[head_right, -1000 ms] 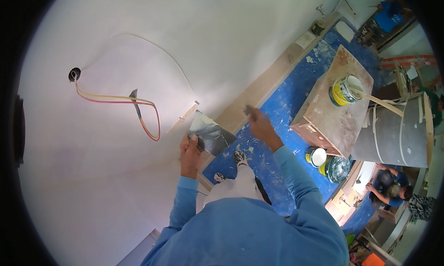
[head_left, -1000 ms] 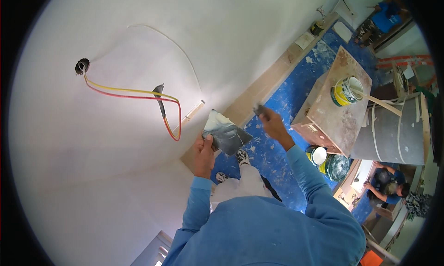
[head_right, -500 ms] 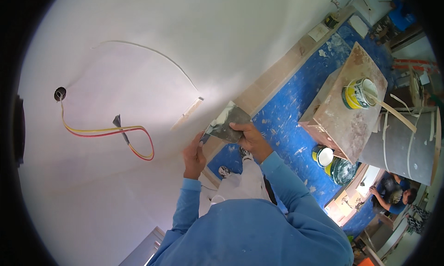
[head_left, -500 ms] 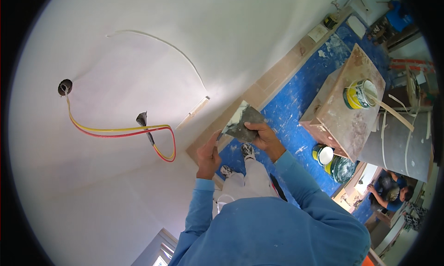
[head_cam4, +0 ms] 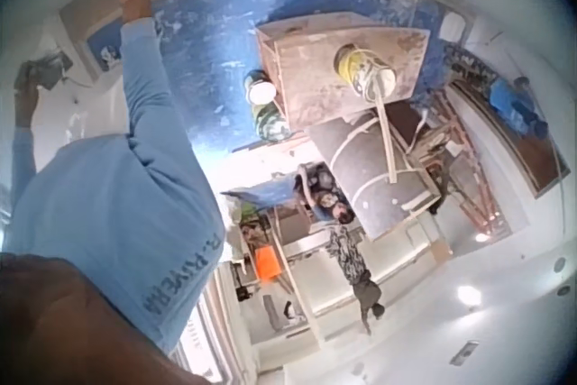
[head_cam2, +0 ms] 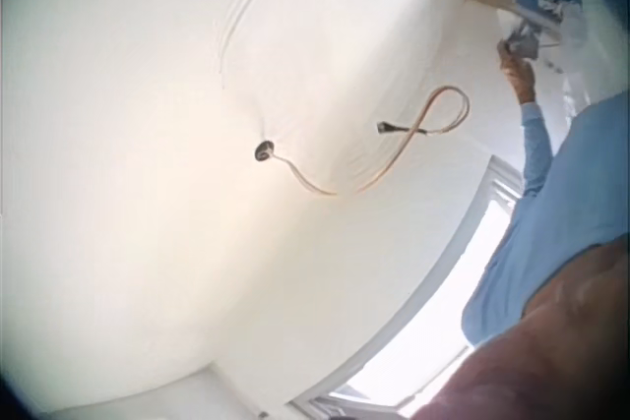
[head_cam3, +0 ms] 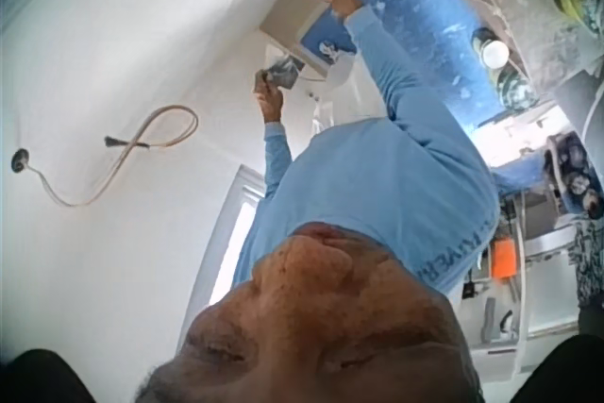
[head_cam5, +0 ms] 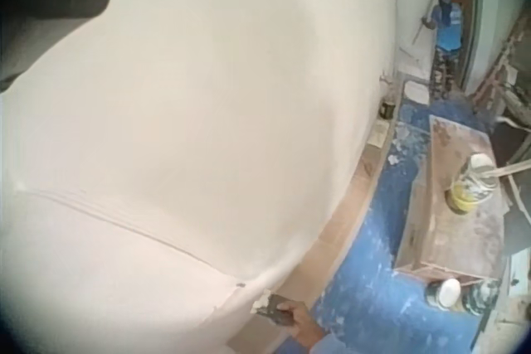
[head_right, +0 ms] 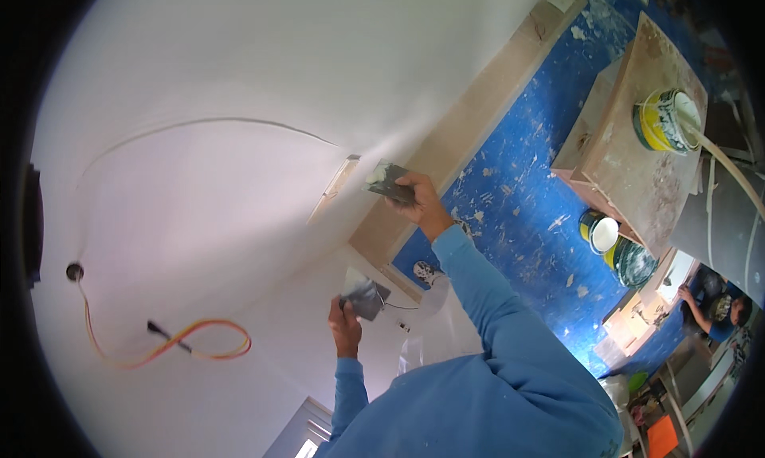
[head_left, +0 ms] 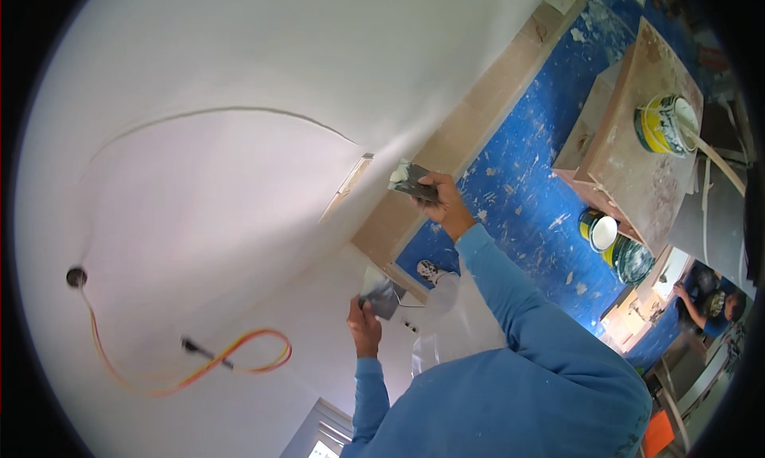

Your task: The person applies plaster to a ceiling using two spatulas, taking plaster from a bucket and smoothing it over cracks and holes.

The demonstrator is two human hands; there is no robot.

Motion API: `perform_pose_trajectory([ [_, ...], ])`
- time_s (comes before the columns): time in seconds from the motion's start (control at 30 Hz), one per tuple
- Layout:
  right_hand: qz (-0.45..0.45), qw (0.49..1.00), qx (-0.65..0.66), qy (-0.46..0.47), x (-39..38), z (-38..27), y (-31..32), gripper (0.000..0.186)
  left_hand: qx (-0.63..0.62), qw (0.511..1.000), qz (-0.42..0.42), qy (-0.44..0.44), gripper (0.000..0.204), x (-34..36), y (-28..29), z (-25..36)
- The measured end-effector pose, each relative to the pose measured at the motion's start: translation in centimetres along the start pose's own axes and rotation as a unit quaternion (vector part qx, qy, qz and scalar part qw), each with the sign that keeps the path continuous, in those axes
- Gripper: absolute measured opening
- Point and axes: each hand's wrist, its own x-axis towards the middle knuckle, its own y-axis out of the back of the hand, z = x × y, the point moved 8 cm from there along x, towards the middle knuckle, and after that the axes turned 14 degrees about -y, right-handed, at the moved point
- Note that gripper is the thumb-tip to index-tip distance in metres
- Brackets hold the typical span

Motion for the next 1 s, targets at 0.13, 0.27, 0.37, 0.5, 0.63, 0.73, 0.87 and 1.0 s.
perform_pose_trajectory([
  [0.13,-0.004,0.992,0.127,0.014,7.6,-0.5,4.5,0.029,-0.001,0.998,0.002,0.071,0.023,-3.1,-0.7,-3.1],
  [0.27,0.063,0.986,0.155,0.029,12.0,-0.5,5.7,0.029,0.004,0.994,-0.017,0.107,0.024,-5.4,-1.5,-5.2],
  [0.37,0.079,0.983,0.162,0.028,14.4,-1.1,6.6,0.03,0.024,0.995,-0.033,0.094,0.023,-5.3,-2.1,-5.1],
  [0.5,0.108,0.98,0.166,0.021,16.5,-1.2,6.9,0.028,0.042,0.994,-0.048,0.089,0.021,-4.8,-2.5,-4.9],
  [0.63,0.108,0.978,0.178,0.011,17.8,-1.1,7.0,0.025,0.064,0.993,-0.051,0.086,0.021,-4.9,-2.4,-4.9],
  [0.73,0.066,0.985,0.157,-0.003,19.0,-2.6,7.2,0.018,0.065,0.993,-0.045,0.088,0.02,-4.6,-2.3,-5.1],
  [0.87,0.112,0.988,0.1,-0.042,19.0,-5.2,5.2,0.01,0.065,0.993,-0.036,0.095,0.02,-4.4,-2.5,-4.4],
  [1.0,-0.01,0.981,0.19,0.018,17.9,-8.9,4.5,0.013,0.048,0.994,-0.035,0.092,0.02,-4.7,-3.2,-4.3],
])
